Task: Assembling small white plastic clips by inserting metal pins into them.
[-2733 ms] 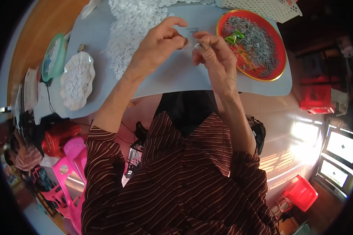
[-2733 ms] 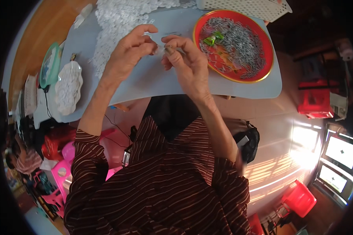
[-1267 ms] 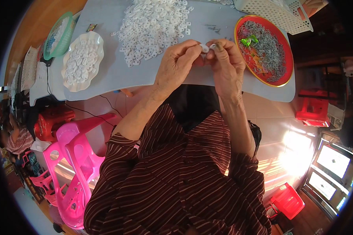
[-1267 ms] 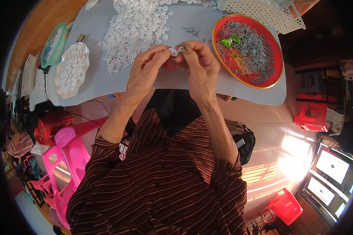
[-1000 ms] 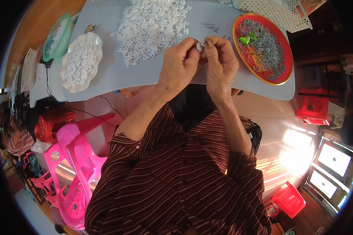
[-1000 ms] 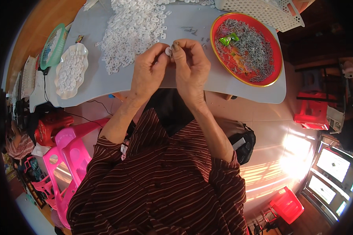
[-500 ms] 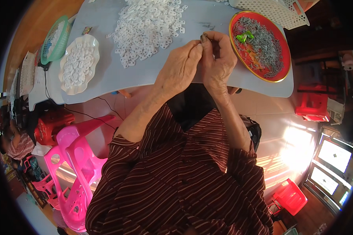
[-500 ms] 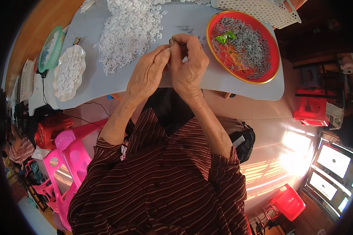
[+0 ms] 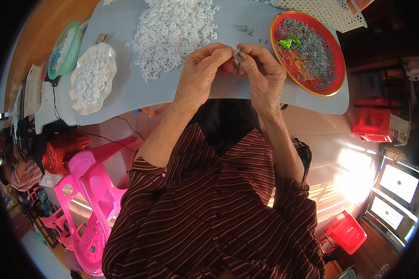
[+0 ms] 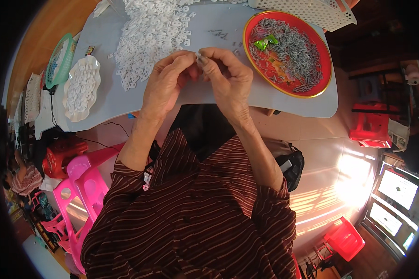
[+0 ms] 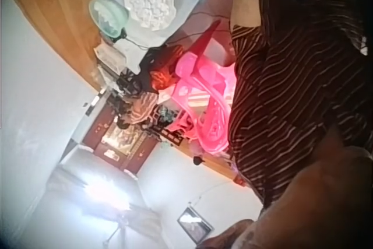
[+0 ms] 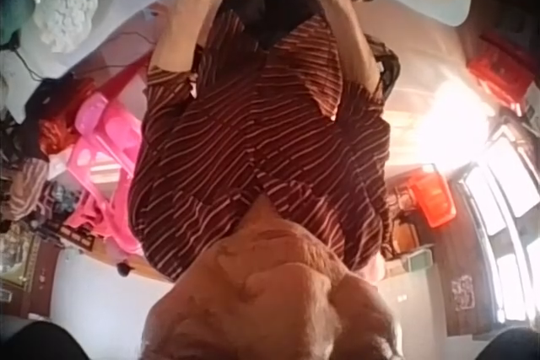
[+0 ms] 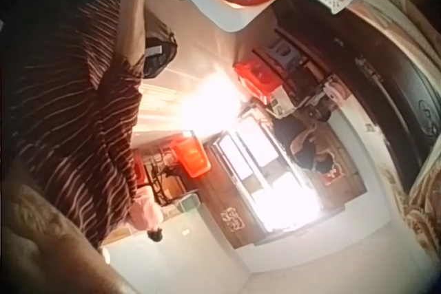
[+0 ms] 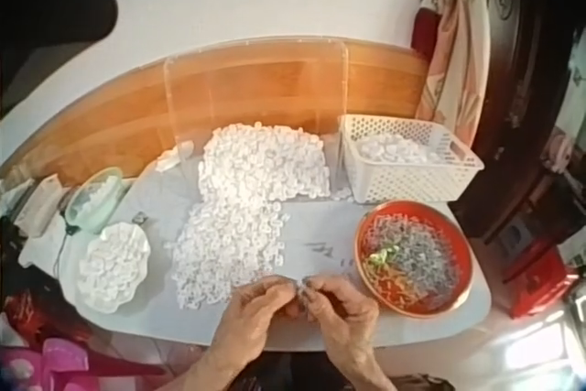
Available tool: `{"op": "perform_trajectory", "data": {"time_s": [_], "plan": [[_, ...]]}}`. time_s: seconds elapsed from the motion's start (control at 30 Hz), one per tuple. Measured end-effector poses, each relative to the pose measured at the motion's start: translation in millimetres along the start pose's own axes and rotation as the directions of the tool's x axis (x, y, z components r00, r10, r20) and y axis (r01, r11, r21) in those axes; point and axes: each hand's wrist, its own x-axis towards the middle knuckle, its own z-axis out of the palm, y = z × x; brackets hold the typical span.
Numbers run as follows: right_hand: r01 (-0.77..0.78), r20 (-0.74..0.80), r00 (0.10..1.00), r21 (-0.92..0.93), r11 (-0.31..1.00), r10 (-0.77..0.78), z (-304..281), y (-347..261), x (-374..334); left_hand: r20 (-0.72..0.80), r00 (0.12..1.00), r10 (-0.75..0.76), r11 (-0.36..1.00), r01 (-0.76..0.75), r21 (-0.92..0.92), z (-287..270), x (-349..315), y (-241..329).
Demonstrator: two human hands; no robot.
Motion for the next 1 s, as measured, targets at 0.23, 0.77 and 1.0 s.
{"op": "perform_trajectory", "data": {"time_s": [0.23, 0.77, 1.0], "plan": [[0.053, 0.069, 0.996, -0.029, 0.998, -0.051, -11, 0, 0, -0.011, 1.000, 0.004, 0.993, -0.002, 0.119, 3, 3, 9], [0.049, 0.075, 0.996, -0.071, 0.996, -0.044, -9, 1, -2, 0.138, 0.987, 0.084, 0.760, -0.153, 0.632, -3, 11, 24], [0.087, 0.045, 0.995, -0.066, 0.994, -0.084, -9, 1, -3, 0.266, 0.961, 0.079, 0.689, -0.245, 0.682, -5, 15, 24]]}}
